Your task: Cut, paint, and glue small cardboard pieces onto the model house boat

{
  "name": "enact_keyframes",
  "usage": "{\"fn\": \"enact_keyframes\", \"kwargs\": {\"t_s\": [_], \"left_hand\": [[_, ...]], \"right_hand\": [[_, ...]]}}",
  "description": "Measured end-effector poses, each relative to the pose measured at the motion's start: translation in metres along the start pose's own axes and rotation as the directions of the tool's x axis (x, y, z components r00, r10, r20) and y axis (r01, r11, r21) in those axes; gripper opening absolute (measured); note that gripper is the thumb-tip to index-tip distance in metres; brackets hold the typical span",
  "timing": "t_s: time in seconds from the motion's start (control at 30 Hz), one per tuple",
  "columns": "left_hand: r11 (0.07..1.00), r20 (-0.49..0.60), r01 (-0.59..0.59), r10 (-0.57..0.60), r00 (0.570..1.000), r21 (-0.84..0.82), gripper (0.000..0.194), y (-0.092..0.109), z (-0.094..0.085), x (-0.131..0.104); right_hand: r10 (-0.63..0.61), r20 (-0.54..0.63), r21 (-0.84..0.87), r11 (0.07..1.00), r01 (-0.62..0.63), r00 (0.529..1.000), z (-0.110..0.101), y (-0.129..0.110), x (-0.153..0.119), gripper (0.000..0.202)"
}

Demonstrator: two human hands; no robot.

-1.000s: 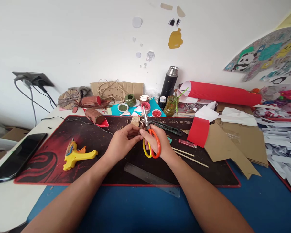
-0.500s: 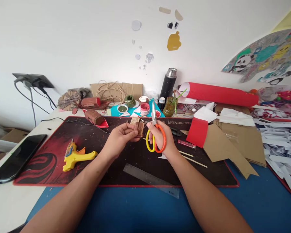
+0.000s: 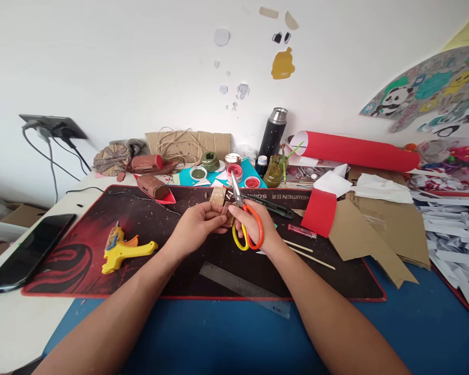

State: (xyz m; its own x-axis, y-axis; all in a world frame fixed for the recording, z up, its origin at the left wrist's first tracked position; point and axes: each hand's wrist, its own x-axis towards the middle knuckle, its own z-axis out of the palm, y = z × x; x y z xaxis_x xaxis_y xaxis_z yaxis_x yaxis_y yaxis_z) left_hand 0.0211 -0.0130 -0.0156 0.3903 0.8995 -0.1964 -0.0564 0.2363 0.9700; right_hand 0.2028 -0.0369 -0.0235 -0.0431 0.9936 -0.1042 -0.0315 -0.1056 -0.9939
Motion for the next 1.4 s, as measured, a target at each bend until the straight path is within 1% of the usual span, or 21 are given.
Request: {"fn": "enact_keyframes", "kwargs": {"t_s": [0.13, 0.3, 0.43, 0.57, 0.63, 0.7, 0.8, 0.9, 1.13, 1.3, 1.4], "left_hand": [[0.999, -0.003, -0.005, 0.005, 1.0, 0.036, 0.051, 0.0, -0.001, 0.0], [0.995, -0.006, -0.015, 0.016, 1.0, 0.101, 0.047, -0.003, 0.001, -0.001], [0.995, 0.005, -0.008, 0.007, 1.0, 0.102, 0.051, -0.003, 0.0, -0.002], [0.999, 0.068, -0.02, 0.018, 0.997, 0.027, 0.056, 0.004, -0.005, -0.002], [1.0, 0.082, -0.024, 0.023, 0.996, 0.007, 0.06, 0.009, -0.009, -0.003], [0.999, 0.062, -0.042, 0.04, 0.997, 0.035, 0.062, 0.013, -0.013, -0.003], [0.99, 0.058, -0.074, 0.067, 0.996, 0.123, 0.056, 0.017, -0.015, -0.004], [0.98, 0.082, -0.091, 0.077, 0.994, 0.178, 0.05, 0.019, -0.013, -0.005], [0.964, 0.058, -0.114, 0.103, 0.993, 0.24, 0.041, 0.014, -0.009, -0.006], [0.971, 0.084, -0.08, 0.062, 0.995, 0.225, 0.043, 0.012, -0.013, -0.004], [0.974, 0.111, -0.073, 0.05, 0.993, 0.216, 0.045, 0.015, -0.016, -0.004]], "right_hand": [[-0.017, 0.018, -0.005, 1.0, 0.017, 1.0, 0.0, 0.0, -0.001, 0.037], [0.0, 0.008, 0.002, 1.0, 0.0, 1.0, 0.001, 0.001, -0.001, 0.037], [0.004, 0.001, 0.016, 1.0, -0.004, 1.0, 0.0, -0.001, -0.002, 0.037], [0.018, -0.014, 0.102, 0.995, -0.017, 1.0, -0.003, -0.006, -0.002, 0.039], [0.038, -0.022, 0.151, 0.988, -0.034, 0.999, -0.004, -0.007, -0.002, 0.041], [0.062, -0.019, 0.184, 0.981, -0.057, 0.998, -0.004, -0.008, -0.001, 0.044], [0.076, -0.009, 0.202, 0.977, -0.073, 0.997, -0.003, -0.008, -0.001, 0.045], [0.061, -0.009, 0.187, 0.981, -0.059, 0.998, -0.002, -0.007, -0.002, 0.044], [0.054, -0.001, 0.134, 0.99, -0.053, 0.999, 0.001, -0.005, -0.005, 0.043], [0.075, 0.011, 0.102, 0.992, -0.076, 0.997, 0.0, -0.005, -0.005, 0.038], [0.063, 0.029, 0.088, 0.994, -0.065, 0.998, 0.0, -0.006, -0.006, 0.038]]}}
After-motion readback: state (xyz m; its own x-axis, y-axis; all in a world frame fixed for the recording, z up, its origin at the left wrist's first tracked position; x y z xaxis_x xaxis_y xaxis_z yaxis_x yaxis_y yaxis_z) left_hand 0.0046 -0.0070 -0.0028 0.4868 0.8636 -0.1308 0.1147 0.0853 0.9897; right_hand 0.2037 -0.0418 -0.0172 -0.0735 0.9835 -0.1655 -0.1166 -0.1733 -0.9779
